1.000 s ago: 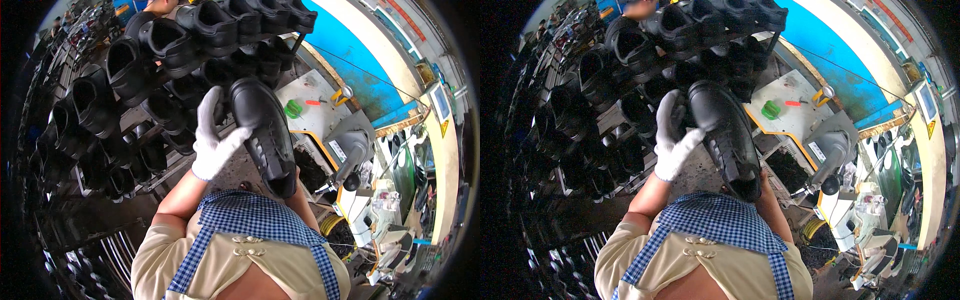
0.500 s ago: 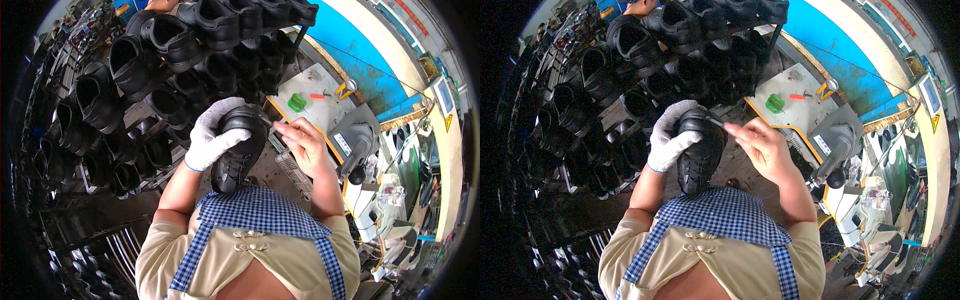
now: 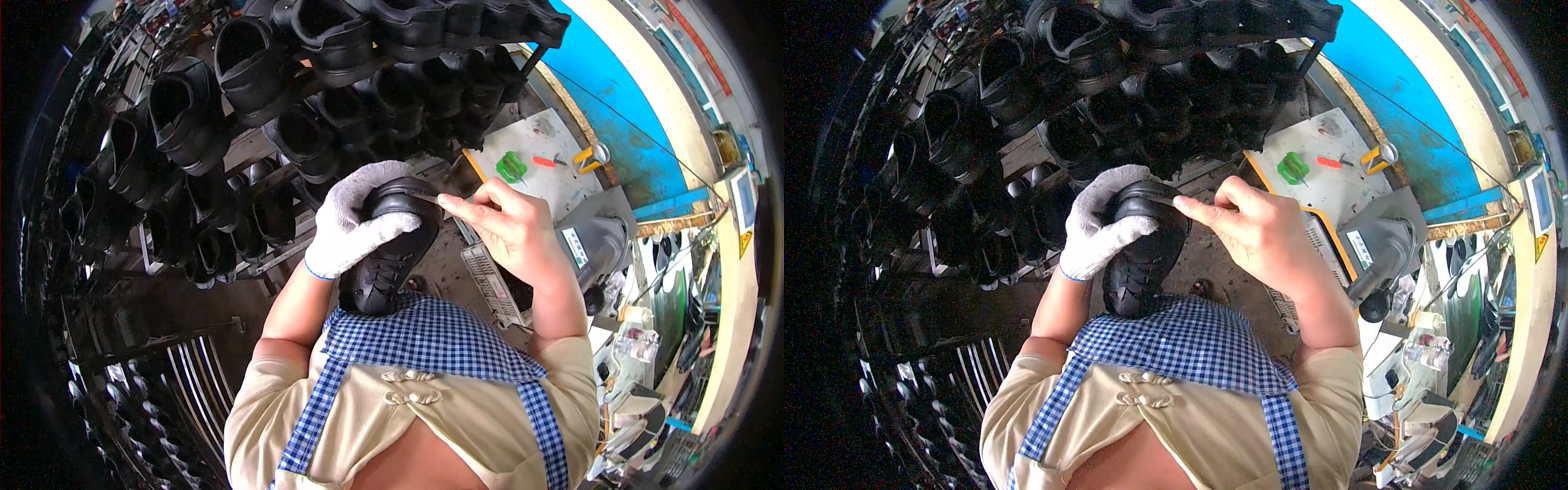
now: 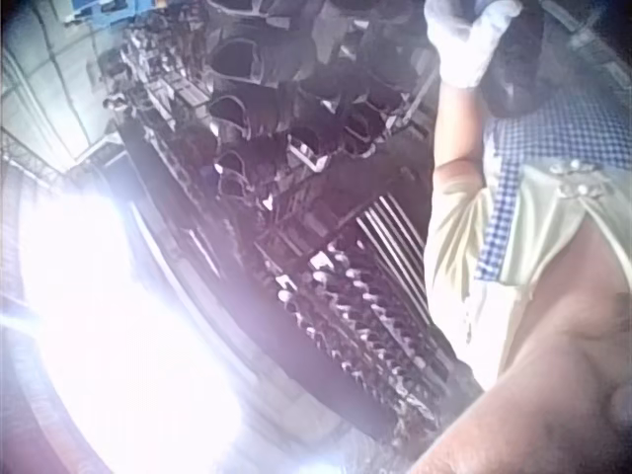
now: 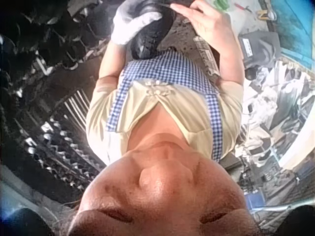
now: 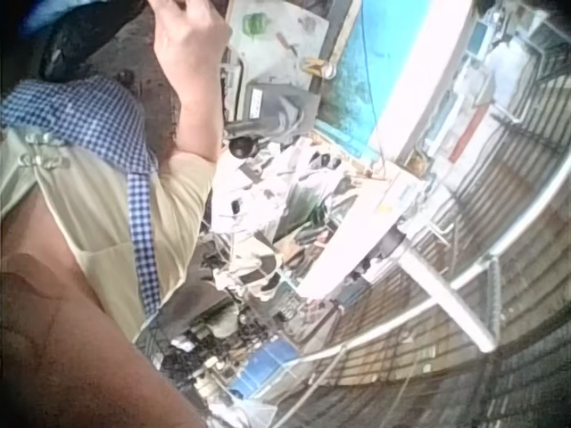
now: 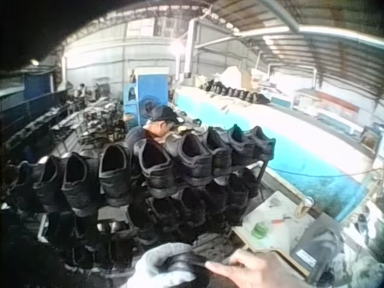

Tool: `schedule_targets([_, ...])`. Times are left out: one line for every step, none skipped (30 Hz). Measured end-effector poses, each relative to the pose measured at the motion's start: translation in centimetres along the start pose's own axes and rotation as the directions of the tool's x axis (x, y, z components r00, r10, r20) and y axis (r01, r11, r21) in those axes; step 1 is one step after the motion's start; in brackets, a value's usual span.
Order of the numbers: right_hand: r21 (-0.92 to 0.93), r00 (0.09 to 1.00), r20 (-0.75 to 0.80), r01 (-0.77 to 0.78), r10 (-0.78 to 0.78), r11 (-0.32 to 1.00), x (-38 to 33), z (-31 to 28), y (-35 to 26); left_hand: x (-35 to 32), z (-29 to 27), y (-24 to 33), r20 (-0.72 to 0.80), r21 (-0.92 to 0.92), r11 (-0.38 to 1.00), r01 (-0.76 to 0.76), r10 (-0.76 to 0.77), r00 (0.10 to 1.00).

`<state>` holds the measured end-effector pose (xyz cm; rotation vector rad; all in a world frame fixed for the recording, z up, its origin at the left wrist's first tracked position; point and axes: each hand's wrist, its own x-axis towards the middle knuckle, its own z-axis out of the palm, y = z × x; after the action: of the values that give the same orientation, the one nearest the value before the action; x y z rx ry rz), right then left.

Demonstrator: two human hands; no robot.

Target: The person uses a small brush to clean the seams and surfaces of black shoes held in hand. They work on multiple shoes from a rack, brushing the sides and soles, then place the cleaned shoes back onto the rack.

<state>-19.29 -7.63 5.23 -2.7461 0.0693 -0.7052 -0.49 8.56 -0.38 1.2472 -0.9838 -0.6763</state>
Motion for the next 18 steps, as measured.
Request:
schedule_targets([-0.019, 1.000, 0.009, 0.001, -0.001, 1.000, 0.2, 0.0, -0.1, -0.1, -0.2, 0.0, -0.001, 0.006, 1.000, 0.010, -0.010, 1.000])
schedule_targets([0.025, 1.000, -0.003, 0.012, -0.012, 1.000, 0.1, 0.1, -0.1, -0.2, -0.2, 0.1, -0.010, -0.029, 0.999, 0.041, -0.041, 0.999])
schedule_targets([0.037, 1.000, 0.008, 0.010, -0.010, 0.999, 0.0, 0.0, 0.0, -0.4, -0.2, 0.3, -0.021, -0.063, 0.995, 0.073, -0.075, 0.997])
schedule_targets([0.049, 1.000, 0.019, 0.007, -0.008, 0.999, 0.0, -0.5, 0.1, -0.6, -0.2, 0.5, -0.030, -0.098, 0.990, 0.105, -0.108, 0.994])
schedule_targets([0.061, 1.000, 0.030, 0.003, -0.005, 0.998, 0.0, -0.9, 0.2, -0.8, -0.2, 0.7, -0.040, -0.120, 0.986, 0.120, -0.125, 0.991])
schedule_targets([0.034, 0.999, 0.043, 0.002, -0.003, 0.999, -0.1, -1.2, 0.1, -0.9, -0.2, 0.8, -0.046, -0.144, 0.981, 0.131, -0.139, 0.989])
schedule_targets([0.019, 0.999, 0.032, 0.015, -0.015, 1.000, 0.2, -1.0, -0.1, -1.0, -0.2, 0.8, -0.052, -0.168, 0.975, 0.143, -0.153, 0.987])
schedule_targets([0.004, 0.999, 0.021, 0.028, -0.028, 1.000, 0.8, -0.5, -0.5, -0.8, -0.3, 0.9, -0.056, -0.135, 0.982, 0.133, -0.142, 0.988])
schedule_targets([-0.009, 0.999, 0.009, 0.037, -0.037, 0.999, 1.1, 0.0, -0.9, -0.7, -0.4, 0.9, -0.058, -0.100, 0.987, 0.126, -0.133, 0.989])
schedule_targets([0.036, 0.999, -0.033, 0.032, -0.031, 0.999, 1.3, 0.5, -0.7, -0.8, -0.5, 1.0, -0.060, -0.064, 0.991, 0.119, -0.123, 0.991])
schedule_targets([0.081, 0.997, -0.075, 0.030, -0.024, 0.996, 1.4, 1.5, -0.3, -1.1, -0.6, 0.9, -0.069, -0.087, 0.989, 0.122, -0.128, 0.989])
schedule_targets([0.119, 0.993, -0.116, 0.034, -0.021, 0.992, 1.6, 2.3, 0.2, -1.2, -0.8, 0.8, -0.078, -0.114, 0.987, 0.117, -0.126, 0.989])
schedule_targets([0.224, 0.987, -0.160, 0.035, 0.001, 0.974, 1.7, 3.3, 0.9, -1.4, -1.1, 0.6, -0.096, -0.138, 0.984, 0.112, -0.126, 0.987])
schedule_targets([0.329, 0.979, -0.200, 0.042, 0.026, 0.943, 1.6, 4.5, 1.6, -1.5, -1.5, 0.6, -0.118, -0.122, 0.989, 0.083, -0.098, 0.988])
schedule_targets([0.436, 0.971, -0.233, 0.054, 0.055, 0.898, 1.3, 6.2, 2.5, -1.8, -2.0, 0.5, -0.145, -0.102, 0.993, 0.058, -0.072, 0.987])
schedule_targets([0.617, 0.974, -0.085, -0.114, 0.210, 0.779, 0.2, 7.8, 3.3, -1.9, -2.3, 0.4, -0.167, -0.089, 0.995, 0.033, -0.048, 0.985])
schedule_targets([0.746, 0.942, 0.094, -0.280, 0.321, 0.604, -1.2, 10.1, 4.1, -2.2, -3.1, 0.0, -0.215, -0.097, 0.995, 0.018, -0.039, 0.976])
schedule_targets([0.732, 0.913, 0.254, -0.397, 0.319, 0.554, -2.9, 13.0, 5.5, -2.4, -4.0, -0.6, -0.266, -0.104, 0.995, -0.001, -0.026, 0.964])
